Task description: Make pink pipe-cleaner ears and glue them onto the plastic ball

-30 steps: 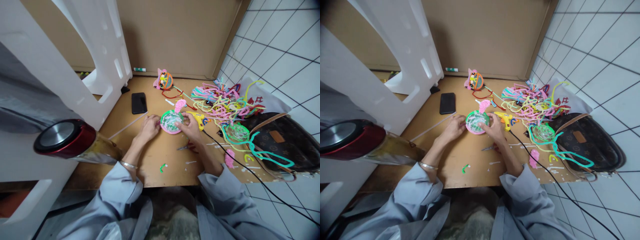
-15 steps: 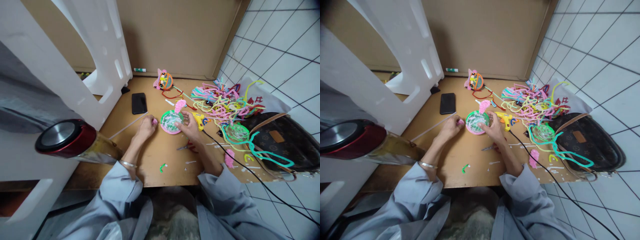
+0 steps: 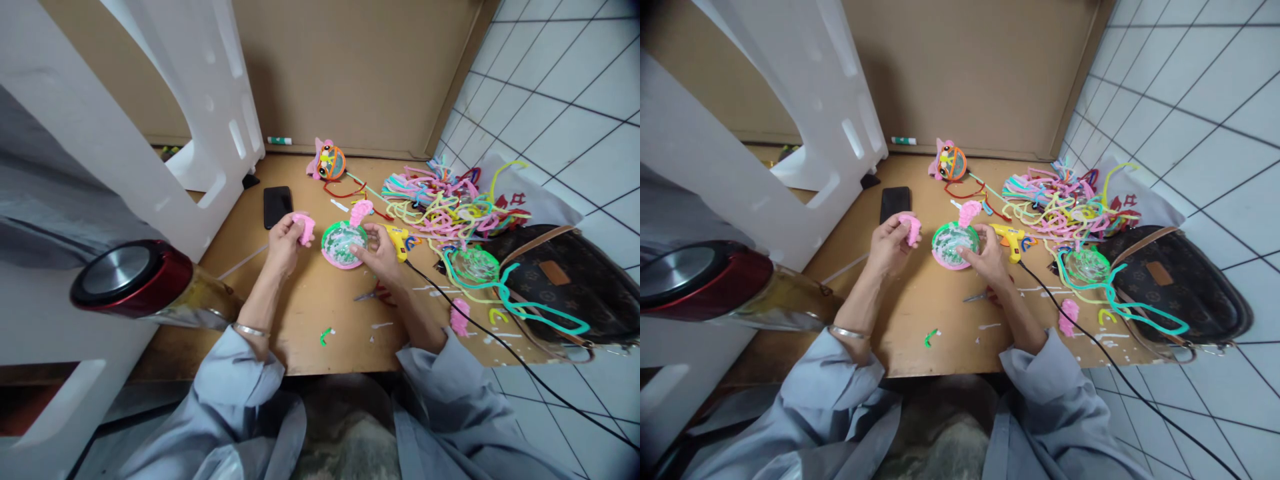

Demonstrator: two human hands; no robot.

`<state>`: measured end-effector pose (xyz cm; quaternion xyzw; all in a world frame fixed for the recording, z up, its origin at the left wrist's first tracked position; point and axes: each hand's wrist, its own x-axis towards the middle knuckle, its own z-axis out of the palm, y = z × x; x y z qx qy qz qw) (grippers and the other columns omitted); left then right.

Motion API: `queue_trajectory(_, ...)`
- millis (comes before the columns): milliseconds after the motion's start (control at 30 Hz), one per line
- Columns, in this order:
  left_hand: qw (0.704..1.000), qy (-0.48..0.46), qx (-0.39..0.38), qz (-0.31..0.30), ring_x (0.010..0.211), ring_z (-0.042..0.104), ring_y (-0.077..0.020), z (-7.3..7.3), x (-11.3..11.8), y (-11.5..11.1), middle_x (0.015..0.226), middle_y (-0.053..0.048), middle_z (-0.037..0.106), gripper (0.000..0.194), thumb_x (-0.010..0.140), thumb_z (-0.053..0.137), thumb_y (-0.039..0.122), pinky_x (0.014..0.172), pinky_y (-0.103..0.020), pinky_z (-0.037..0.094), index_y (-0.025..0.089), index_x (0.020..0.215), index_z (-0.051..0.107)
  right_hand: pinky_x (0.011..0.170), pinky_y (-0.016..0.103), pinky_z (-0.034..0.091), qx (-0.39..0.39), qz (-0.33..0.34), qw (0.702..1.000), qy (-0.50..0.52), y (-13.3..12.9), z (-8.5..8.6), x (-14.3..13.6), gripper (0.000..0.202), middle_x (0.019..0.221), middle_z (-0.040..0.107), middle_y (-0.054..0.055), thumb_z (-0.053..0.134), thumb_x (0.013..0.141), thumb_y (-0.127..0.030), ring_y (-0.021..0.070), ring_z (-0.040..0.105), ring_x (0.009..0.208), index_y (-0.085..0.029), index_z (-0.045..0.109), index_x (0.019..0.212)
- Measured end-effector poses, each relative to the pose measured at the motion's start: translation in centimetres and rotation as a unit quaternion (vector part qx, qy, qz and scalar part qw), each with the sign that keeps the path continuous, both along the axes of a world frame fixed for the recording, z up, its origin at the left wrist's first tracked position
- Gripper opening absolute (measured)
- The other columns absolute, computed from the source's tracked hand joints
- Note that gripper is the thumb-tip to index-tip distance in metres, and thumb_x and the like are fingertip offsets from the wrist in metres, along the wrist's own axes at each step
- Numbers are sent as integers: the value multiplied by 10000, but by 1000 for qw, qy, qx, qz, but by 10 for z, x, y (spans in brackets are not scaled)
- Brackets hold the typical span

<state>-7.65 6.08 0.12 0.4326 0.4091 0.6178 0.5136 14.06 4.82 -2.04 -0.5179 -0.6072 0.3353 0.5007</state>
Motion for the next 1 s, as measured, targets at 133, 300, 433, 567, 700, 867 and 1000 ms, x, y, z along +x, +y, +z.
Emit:
queue_trajectory(133,997,22,50,-62,584,600,-129,7,9,-14,758,-10,684,436,711,789,559,598,-278,513,203,932,670,1012,469,476,3,-10,1000,-6,0,-2,0,631,1209,659,97,785,637,-601,279,606,1145,-246,564,1110)
queue_trajectory(300,978,121,156,-74,1171,651,-287,9,19,-24,1246,-114,712,394,777,735,582,1006,-416,499,191,830,717,1008,460,477,4,-4,1000,-10,-2,0,0,626,1206,657,94,783,637,-607,278,604,1140,-248,560,1099)
queue_trajectory(433,967,164,170,-95,1381,523,-330,10,19,-25,1455,-121,602,378,802,718,573,1163,-495,369,197,842,733,1018,471,473,1,4,1000,-8,-3,3,0,617,1222,653,107,774,653,-600,283,598,1155,-243,554,1105)
queue_trajectory(567,969,167,145,-107,1355,550,-336,8,18,-23,1418,-134,629,400,781,732,592,1164,-511,370,198,849,734,1017,475,483,4,6,1000,0,-4,4,0,617,1214,663,98,767,660,-614,280,606,1155,-248,554,1108)
queue_trajectory(700,971,161,136,-112,1336,563,-332,6,19,-22,1404,-139,636,393,771,746,580,1158,-501,383,194,844,734,1016,486,488,4,1,1000,9,-3,3,-1,647,1232,666,103,775,648,-622,287,614,1166,-247,550,1126)
queue_trajectory(867,973,151,132,-112,1306,586,-327,2,19,-20,1376,-136,648,373,768,753,564,1145,-497,402,198,839,738,1035,498,481,6,6,1000,13,-3,4,-2,666,1268,655,110,778,643,-624,294,611,1193,-255,543,1144)
queue_trajectory(1000,975,152,127,-103,1299,589,-328,0,19,-17,1362,-144,651,361,760,761,544,1145,-500,403,192,837,741,1028,497,490,8,14,1000,13,-3,4,-2,686,1271,655,119,773,646,-633,298,617,1192,-245,537,1161)
